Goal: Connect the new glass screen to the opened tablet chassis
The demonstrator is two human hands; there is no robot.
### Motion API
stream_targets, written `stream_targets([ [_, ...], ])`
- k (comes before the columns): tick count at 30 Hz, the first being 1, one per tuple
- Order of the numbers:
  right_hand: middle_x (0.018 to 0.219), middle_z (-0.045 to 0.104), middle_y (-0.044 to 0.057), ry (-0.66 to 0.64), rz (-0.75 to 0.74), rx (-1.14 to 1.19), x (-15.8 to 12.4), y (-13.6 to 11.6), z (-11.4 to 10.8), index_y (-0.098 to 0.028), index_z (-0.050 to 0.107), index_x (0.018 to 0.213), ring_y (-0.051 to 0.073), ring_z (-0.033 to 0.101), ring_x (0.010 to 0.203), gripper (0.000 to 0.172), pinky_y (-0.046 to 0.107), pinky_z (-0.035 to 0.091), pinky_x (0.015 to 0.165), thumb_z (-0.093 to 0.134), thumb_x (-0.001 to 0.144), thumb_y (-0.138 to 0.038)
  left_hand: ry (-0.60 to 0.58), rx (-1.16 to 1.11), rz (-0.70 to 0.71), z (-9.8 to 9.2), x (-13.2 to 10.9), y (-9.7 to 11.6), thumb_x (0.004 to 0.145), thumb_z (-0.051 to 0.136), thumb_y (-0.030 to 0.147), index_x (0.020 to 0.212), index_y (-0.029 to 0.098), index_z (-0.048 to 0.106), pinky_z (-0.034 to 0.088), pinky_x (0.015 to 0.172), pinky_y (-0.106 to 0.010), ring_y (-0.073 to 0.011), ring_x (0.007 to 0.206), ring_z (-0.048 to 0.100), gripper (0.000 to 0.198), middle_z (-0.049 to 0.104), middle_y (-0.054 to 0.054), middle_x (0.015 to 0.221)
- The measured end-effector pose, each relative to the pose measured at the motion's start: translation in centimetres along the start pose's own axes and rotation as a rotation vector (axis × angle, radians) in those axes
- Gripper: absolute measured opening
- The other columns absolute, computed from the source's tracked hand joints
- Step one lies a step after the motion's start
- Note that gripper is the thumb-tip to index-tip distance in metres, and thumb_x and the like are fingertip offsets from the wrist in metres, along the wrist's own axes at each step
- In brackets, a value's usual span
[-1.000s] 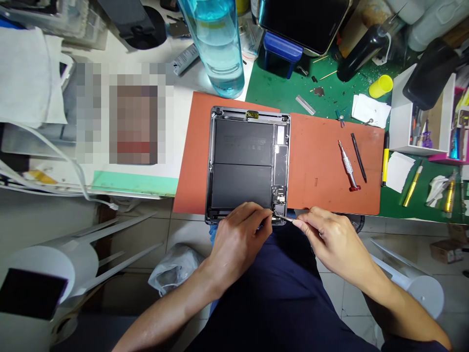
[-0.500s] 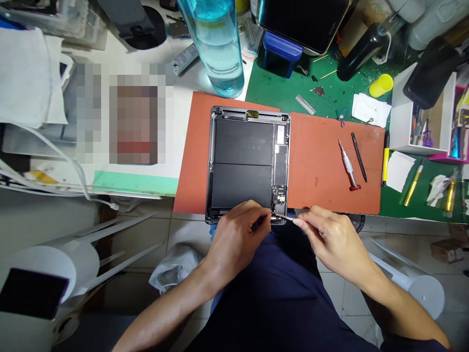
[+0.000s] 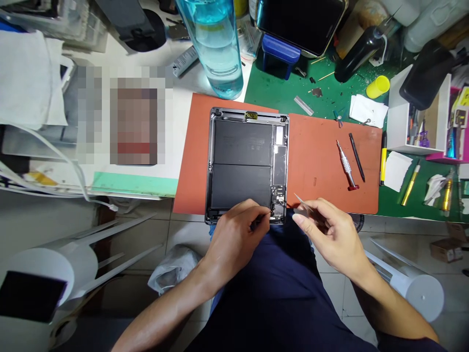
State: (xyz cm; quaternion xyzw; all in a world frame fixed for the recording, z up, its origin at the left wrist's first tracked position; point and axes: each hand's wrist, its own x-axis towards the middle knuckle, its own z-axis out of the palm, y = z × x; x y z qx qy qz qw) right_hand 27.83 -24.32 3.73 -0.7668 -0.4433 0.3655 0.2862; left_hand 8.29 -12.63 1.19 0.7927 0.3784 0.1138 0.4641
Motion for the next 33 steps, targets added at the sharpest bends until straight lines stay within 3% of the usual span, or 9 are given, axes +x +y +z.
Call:
stream_targets([
  [5, 0.093, 0.069, 0.003, -0.068, 0.021, 0.075, -0.5, 0.2, 1.1, -0.023, 0.072, 0.115, 0.017, 0.063, 0.078, 0.028, 0.029, 0.049, 0.066, 0.055, 0.11, -0.044, -0.006, -0.001, -0.012, -0.1, 0.2, 0.1, 0.101, 0.061, 0.019, 0.092, 0.023, 0.072, 0.043, 0.067, -0.024, -0.0114, 0.074, 0.062, 0.015, 0.069, 0.003, 0.083],
  [12, 0.087, 0.067, 0.003, 0.004, -0.027, 0.006, -1.5, 0.4, 2.5, -0.023, 0.076, 0.123, 0.016, 0.06, 0.071, 0.028, 0.029, 0.052, 0.068, 0.056, 0.111, -0.038, -0.015, 0.034, -0.011, 0.0, 0.1, 0.2, 0.102, 0.059, 0.02, 0.09, 0.023, 0.072, 0.043, 0.065, -0.025, -0.0111, 0.07, 0.059, 0.017, 0.066, 0.003, 0.08],
  [22, 0.086, 0.073, 0.004, 0.058, -0.02, 0.012, -1.8, -0.1, 3.4, -0.023, 0.078, 0.115, 0.018, 0.068, 0.07, 0.024, 0.032, 0.055, 0.07, 0.059, 0.109, -0.036, -0.002, 0.051, 0.006, 0.3, 0.0, 0.0, 0.102, 0.06, 0.021, 0.093, 0.023, 0.074, 0.045, 0.068, -0.026, -0.0124, 0.072, 0.061, 0.016, 0.066, 0.002, 0.081],
  [33, 0.073, 0.068, 0.0, 0.093, 0.04, 0.115, -1.9, -0.3, 3.4, -0.022, 0.083, 0.105, 0.015, 0.061, 0.059, 0.021, 0.03, 0.05, 0.061, 0.064, 0.106, -0.032, 0.014, 0.045, 0.034, 0.2, -0.1, 0.0, 0.1, 0.064, 0.019, 0.098, 0.022, 0.073, 0.048, 0.07, -0.026, -0.0122, 0.076, 0.065, 0.01, 0.07, 0.002, 0.087],
])
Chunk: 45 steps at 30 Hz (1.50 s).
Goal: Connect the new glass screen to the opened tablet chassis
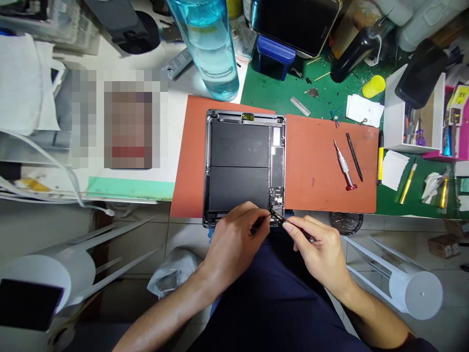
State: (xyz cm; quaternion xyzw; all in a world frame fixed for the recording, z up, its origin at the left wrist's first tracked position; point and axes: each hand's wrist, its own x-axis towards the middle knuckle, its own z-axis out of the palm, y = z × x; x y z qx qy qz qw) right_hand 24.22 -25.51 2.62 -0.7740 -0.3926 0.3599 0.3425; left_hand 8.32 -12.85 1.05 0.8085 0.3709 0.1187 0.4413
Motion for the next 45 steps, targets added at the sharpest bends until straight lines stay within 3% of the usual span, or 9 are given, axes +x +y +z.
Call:
stream_targets([
  [8, 0.068, 0.062, -0.003, -0.024, 0.063, 0.104, 0.2, 0.0, 0.0, -0.024, 0.084, 0.103, 0.012, 0.058, 0.058, 0.019, 0.027, 0.047, 0.061, 0.068, 0.105, -0.032, -0.034, -0.024, -0.024, -0.5, 0.4, 0.0, 0.1, 0.066, 0.02, 0.102, 0.022, 0.071, 0.048, 0.069, -0.022, -0.0092, 0.074, 0.066, 0.006, 0.07, 0.003, 0.091],
  [16, 0.071, 0.065, -0.002, -0.03, 0.063, 0.11, 0.3, 0.0, 0.1, -0.023, 0.084, 0.104, 0.013, 0.058, 0.062, 0.019, 0.028, 0.047, 0.063, 0.068, 0.104, -0.033, -0.09, 0.007, -0.008, -0.9, 0.5, 0.0, 0.101, 0.064, 0.018, 0.102, 0.022, 0.071, 0.046, 0.061, -0.021, -0.0085, 0.074, 0.065, 0.008, 0.07, 0.003, 0.095],
  [29, 0.068, 0.062, -0.003, 0.013, 0.131, 0.152, -0.3, 0.1, 0.3, -0.022, 0.084, 0.099, 0.01, 0.056, 0.055, 0.02, 0.025, 0.046, 0.056, 0.068, 0.104, -0.032, -0.008, 0.028, 0.062, -0.4, -0.1, -0.7, 0.102, 0.064, 0.016, 0.114, 0.023, 0.066, 0.05, 0.067, -0.021, -0.0086, 0.076, 0.066, 0.014, 0.072, 0.002, 0.104],
  [38, 0.066, 0.059, -0.003, 0.026, 0.125, 0.112, -0.6, 0.1, 0.4, -0.024, 0.083, 0.097, 0.013, 0.056, 0.058, 0.02, 0.027, 0.044, 0.057, 0.067, 0.104, -0.033, 0.015, 0.096, 0.038, -0.2, -0.3, -0.7, 0.098, 0.067, 0.013, 0.107, 0.024, 0.063, 0.047, 0.059, -0.02, -0.0091, 0.065, 0.064, 0.015, 0.07, 0.007, 0.084],
  [45, 0.067, 0.06, -0.002, -0.005, 0.136, 0.064, -0.3, 0.2, 0.5, -0.023, 0.083, 0.096, 0.014, 0.056, 0.06, 0.023, 0.03, 0.044, 0.06, 0.065, 0.105, -0.036, 0.019, 0.075, 0.151, -0.8, -0.6, -0.7, 0.103, 0.063, 0.017, 0.11, 0.023, 0.065, 0.057, 0.075, -0.022, -0.0106, 0.081, 0.07, 0.01, 0.074, 0.001, 0.103],
])
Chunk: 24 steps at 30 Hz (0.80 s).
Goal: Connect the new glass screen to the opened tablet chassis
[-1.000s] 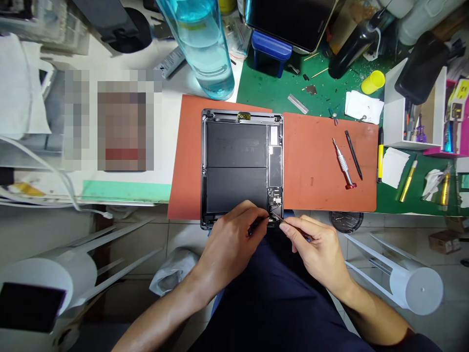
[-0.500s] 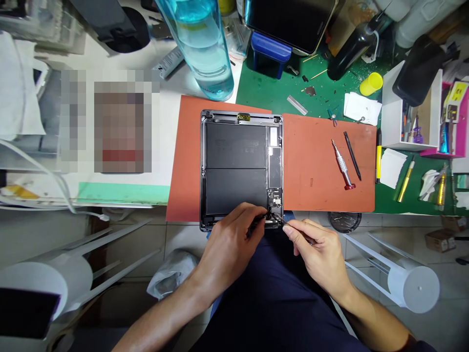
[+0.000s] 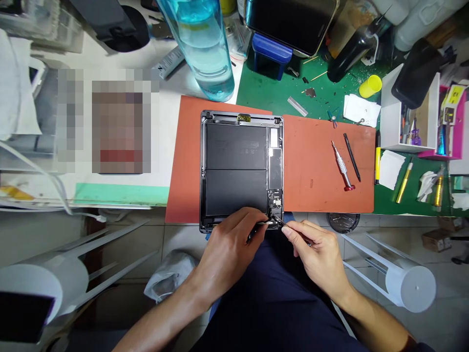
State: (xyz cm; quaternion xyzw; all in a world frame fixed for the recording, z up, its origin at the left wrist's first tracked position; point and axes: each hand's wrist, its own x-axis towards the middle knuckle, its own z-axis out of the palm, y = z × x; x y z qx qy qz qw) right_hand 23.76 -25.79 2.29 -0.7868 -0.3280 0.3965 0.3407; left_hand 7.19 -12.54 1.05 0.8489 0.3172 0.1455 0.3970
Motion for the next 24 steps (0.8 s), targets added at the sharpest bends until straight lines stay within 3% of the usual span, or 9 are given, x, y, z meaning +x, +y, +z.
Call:
stream_targets([
  [8, 0.069, 0.062, -0.001, -0.007, 0.014, -0.028, 0.0, -0.1, -0.2, -0.023, 0.084, 0.097, 0.014, 0.056, 0.06, 0.024, 0.03, 0.044, 0.06, 0.066, 0.105, -0.037, 0.077, 0.024, 0.003, -2.0, -0.3, -1.0, 0.102, 0.059, 0.01, 0.109, 0.021, 0.07, 0.061, 0.087, -0.024, -0.012, 0.092, 0.073, 0.017, 0.074, -0.002, 0.106],
  [15, 0.069, 0.064, -0.001, 0.0, 0.038, -0.06, 0.3, -0.7, 0.0, -0.023, 0.084, 0.097, 0.015, 0.057, 0.06, 0.024, 0.03, 0.044, 0.061, 0.065, 0.105, -0.035, 0.004, 0.054, 0.195, -1.8, 0.8, -1.3, 0.099, 0.06, 0.006, 0.121, 0.018, 0.071, 0.06, 0.094, -0.031, -0.0167, 0.102, 0.071, 0.026, 0.071, -0.007, 0.113],
  [24, 0.068, 0.066, -0.002, -0.047, 0.061, -0.116, 1.2, -1.6, -0.4, -0.024, 0.081, 0.086, 0.014, 0.056, 0.061, 0.027, 0.029, 0.043, 0.064, 0.065, 0.105, -0.035, -0.1, 0.141, 0.471, -1.9, 3.6, -2.5, 0.093, 0.061, 0.007, 0.127, 0.017, 0.071, 0.057, 0.088, -0.045, -0.026, 0.102, 0.064, 0.036, 0.069, -0.013, 0.116],
])
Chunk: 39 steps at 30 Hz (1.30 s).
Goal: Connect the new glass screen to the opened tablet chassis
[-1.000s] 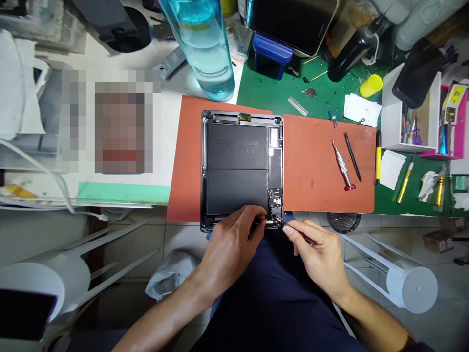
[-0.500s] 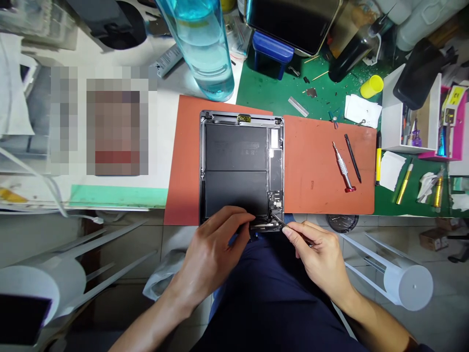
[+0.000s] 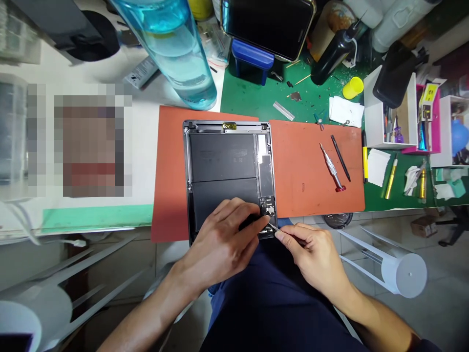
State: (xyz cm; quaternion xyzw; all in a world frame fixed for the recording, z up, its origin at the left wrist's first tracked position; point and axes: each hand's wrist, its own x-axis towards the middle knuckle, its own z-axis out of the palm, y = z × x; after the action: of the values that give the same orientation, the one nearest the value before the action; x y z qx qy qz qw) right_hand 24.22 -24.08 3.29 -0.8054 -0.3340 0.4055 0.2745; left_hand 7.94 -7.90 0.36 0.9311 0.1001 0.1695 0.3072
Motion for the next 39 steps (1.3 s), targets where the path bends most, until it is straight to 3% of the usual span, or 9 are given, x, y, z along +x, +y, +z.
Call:
stream_targets([
  [4, 0.062, 0.059, -0.003, -0.035, 0.038, -0.009, 0.08, -0.12, -0.2, -0.024, 0.081, 0.084, 0.014, 0.052, 0.055, 0.029, 0.03, 0.041, 0.058, 0.065, 0.104, -0.036, -0.028, 0.013, 0.036, 0.21, 0.17, -0.44, 0.093, 0.061, 0.009, 0.127, 0.016, 0.072, 0.056, 0.094, -0.048, -0.0284, 0.106, 0.064, 0.036, 0.07, -0.013, 0.117],
  [11, 0.063, 0.062, -0.001, -0.023, 0.101, 0.04, -0.35, 0.15, -0.1, -0.024, 0.08, 0.079, 0.015, 0.052, 0.053, 0.031, 0.028, 0.039, 0.05, 0.065, 0.102, -0.039, -0.018, -0.006, 0.056, 0.49, 0.15, -0.58, 0.092, 0.061, 0.01, 0.125, 0.015, 0.073, 0.055, 0.091, -0.046, -0.0282, 0.106, 0.063, 0.036, 0.073, -0.012, 0.114],
  [25, 0.067, 0.066, 0.001, -0.007, 0.112, 0.086, -0.72, 0.02, 0.09, -0.023, 0.078, 0.078, 0.017, 0.059, 0.061, 0.032, 0.028, 0.039, 0.052, 0.065, 0.102, -0.039, -0.054, 0.061, 0.08, 0.54, 0.24, -0.51, 0.094, 0.061, 0.014, 0.126, 0.012, 0.072, 0.052, 0.094, -0.045, -0.0288, 0.106, 0.061, 0.034, 0.074, -0.012, 0.111],
  [39, 0.064, 0.063, 0.0, -0.013, 0.096, 0.08, -0.44, 0.02, 0.19, -0.023, 0.076, 0.076, 0.017, 0.056, 0.06, 0.035, 0.028, 0.039, 0.052, 0.063, 0.103, -0.04, -0.05, 0.057, 0.081, 0.62, 0.21, -0.5, 0.093, 0.062, 0.013, 0.128, 0.011, 0.071, 0.052, 0.094, -0.045, -0.0294, 0.106, 0.061, 0.037, 0.075, -0.012, 0.112],
])
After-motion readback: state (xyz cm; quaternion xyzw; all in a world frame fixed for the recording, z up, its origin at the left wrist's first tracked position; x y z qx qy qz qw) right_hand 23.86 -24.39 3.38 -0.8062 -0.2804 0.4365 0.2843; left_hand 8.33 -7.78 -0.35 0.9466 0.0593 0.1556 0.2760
